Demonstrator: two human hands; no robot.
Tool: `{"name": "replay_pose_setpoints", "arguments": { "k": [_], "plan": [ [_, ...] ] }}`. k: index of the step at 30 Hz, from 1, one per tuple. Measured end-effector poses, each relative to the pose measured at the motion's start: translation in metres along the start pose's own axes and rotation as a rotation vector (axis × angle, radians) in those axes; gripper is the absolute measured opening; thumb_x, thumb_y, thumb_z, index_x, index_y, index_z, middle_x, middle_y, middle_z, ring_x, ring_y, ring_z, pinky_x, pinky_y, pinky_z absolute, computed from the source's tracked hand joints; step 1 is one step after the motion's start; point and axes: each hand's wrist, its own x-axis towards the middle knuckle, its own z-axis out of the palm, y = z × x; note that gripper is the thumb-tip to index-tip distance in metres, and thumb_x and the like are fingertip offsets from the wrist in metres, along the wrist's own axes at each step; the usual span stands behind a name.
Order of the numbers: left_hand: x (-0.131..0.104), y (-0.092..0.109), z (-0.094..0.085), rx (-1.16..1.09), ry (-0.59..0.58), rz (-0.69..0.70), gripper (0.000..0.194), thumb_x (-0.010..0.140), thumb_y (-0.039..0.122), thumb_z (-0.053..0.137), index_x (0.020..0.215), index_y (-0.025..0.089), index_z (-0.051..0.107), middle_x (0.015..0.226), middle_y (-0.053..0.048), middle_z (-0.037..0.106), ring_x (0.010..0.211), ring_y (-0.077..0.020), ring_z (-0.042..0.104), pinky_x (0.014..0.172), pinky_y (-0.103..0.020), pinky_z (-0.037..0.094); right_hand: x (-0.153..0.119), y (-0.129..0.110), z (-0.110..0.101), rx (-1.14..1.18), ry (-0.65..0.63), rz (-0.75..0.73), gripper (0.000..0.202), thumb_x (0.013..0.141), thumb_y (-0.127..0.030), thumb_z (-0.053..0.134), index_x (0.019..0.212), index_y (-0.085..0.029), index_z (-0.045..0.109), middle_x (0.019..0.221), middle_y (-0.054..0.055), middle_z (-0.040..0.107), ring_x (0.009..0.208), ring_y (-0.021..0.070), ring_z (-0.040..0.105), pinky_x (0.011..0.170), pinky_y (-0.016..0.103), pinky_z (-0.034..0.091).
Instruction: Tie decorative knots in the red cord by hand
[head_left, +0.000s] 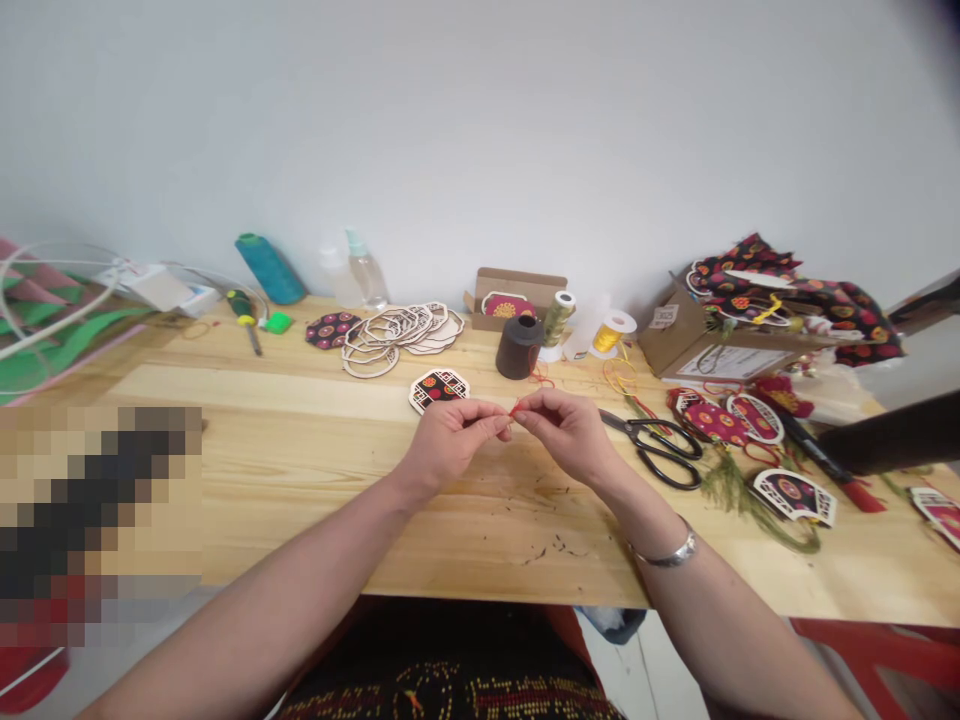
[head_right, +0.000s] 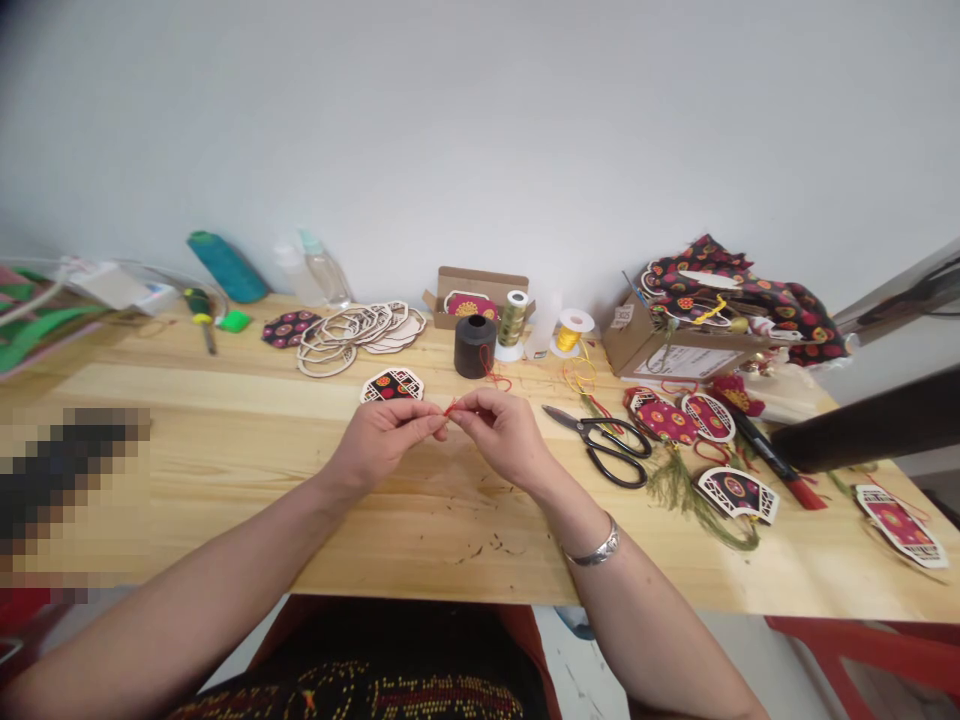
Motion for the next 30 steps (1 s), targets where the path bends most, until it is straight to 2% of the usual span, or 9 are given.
{"name": "replay_pose_setpoints", "arguments": {
  "k": [7, 12, 14, 17, 19, 21, 25, 30],
  "plan": [
    [0.0, 0.002, -0.001, 0.007, -0.036, 0.019, 0.019, 0.077, 0.029, 0.061, 0.067, 0.015, 0.068, 0.066, -0.001, 0.067, 0.065, -0.0122, 0.057, 0.068, -0.024, 0.044, 0.0, 0.002, -0.001, -0.052, 0.026, -0.033, 0.007, 0.077, -0.017, 0.06, 0.072, -0.016, 0.065, 0.068, 0.002, 0.066, 0.061, 0.0116, 0.057, 0.057, 0.024, 0.045],
    [0.0, 0.002, -0.001, 0.0, -0.108, 0.037, 0.019, 0.077, 0.029, 0.061, 0.065, 0.015, 0.068, 0.067, -0.002, 0.067, 0.069, -0.0132, 0.058, 0.071, -0.024, 0.043, 0.002, 0.008, -0.003, -0.078, 0.079, -0.151, 0.008, 0.078, -0.016, 0.06, 0.073, -0.018, 0.065, 0.07, 0.001, 0.066, 0.067, 0.0129, 0.059, 0.062, 0.026, 0.046],
    [0.0, 0.001, 0.0, -0.003, -0.078, 0.012, 0.019, 0.076, 0.028, 0.063, 0.064, 0.015, 0.068, 0.065, -0.001, 0.066, 0.067, -0.0125, 0.058, 0.07, -0.024, 0.042, 0.002, 0.008, -0.004, -0.145, 0.119, -0.234, 0.009, 0.08, -0.016, 0.059, 0.074, -0.019, 0.065, 0.071, 0.002, 0.065, 0.068, 0.0132, 0.059, 0.063, 0.026, 0.047],
    [0.002, -0.003, 0.001, -0.072, 0.048, -0.08, 0.02, 0.073, 0.032, 0.065, 0.065, 0.014, 0.07, 0.054, 0.001, 0.059, 0.051, -0.0077, 0.046, 0.055, -0.022, 0.036, -0.002, 0.005, -0.003, -0.328, 0.148, -0.393, 0.013, 0.084, -0.017, 0.053, 0.079, -0.019, 0.065, 0.078, 0.005, 0.064, 0.072, 0.0136, 0.059, 0.065, 0.026, 0.047],
    [0.005, -0.006, 0.001, -0.178, 0.108, -0.145, 0.023, 0.071, 0.036, 0.067, 0.068, 0.013, 0.071, 0.048, 0.003, 0.053, 0.042, -0.0052, 0.032, 0.045, -0.022, 0.025, -0.007, 0.004, -0.001, -0.456, 0.128, -0.465, 0.015, 0.087, -0.018, 0.05, 0.084, -0.019, 0.065, 0.081, 0.006, 0.064, 0.072, 0.0133, 0.058, 0.063, 0.025, 0.045],
    [0.007, -0.009, 0.001, -0.267, 0.157, -0.187, 0.025, 0.067, 0.037, 0.069, 0.07, 0.013, 0.072, 0.05, 0.002, 0.054, 0.042, -0.0041, 0.026, 0.042, -0.023, 0.018, -0.011, 0.003, 0.001, -0.553, 0.074, -0.479, 0.016, 0.088, -0.02, 0.048, 0.088, -0.019, 0.064, 0.082, 0.006, 0.065, 0.07, 0.0127, 0.058, 0.06, 0.024, 0.043],
    [0.009, -0.011, 0.001, -0.357, 0.197, -0.23, 0.026, 0.062, 0.036, 0.073, 0.072, 0.012, 0.073, 0.059, -0.002, 0.061, 0.042, -0.0033, 0.026, 0.041, -0.023, 0.014, -0.015, 0.002, 0.005, -0.677, -0.059, -0.44, 0.021, 0.091, -0.023, 0.043, 0.087, -0.018, 0.064, 0.08, 0.006, 0.065, 0.067, 0.0121, 0.058, 0.058, 0.023, 0.04],
    [0.009, -0.01, 0.001, -0.412, 0.19, -0.27, 0.023, 0.061, 0.032, 0.074, 0.071, 0.011, 0.072, 0.064, -0.005, 0.065, 0.042, -0.0023, 0.025, 0.04, -0.022, 0.013, -0.015, 0.0, 0.007, -0.794, -0.096, -0.456, 0.024, 0.091, -0.024, 0.042, 0.083, -0.017, 0.063, 0.072, 0.004, 0.062, 0.061, 0.0112, 0.053, 0.054, 0.024, 0.033]
  ]
}}
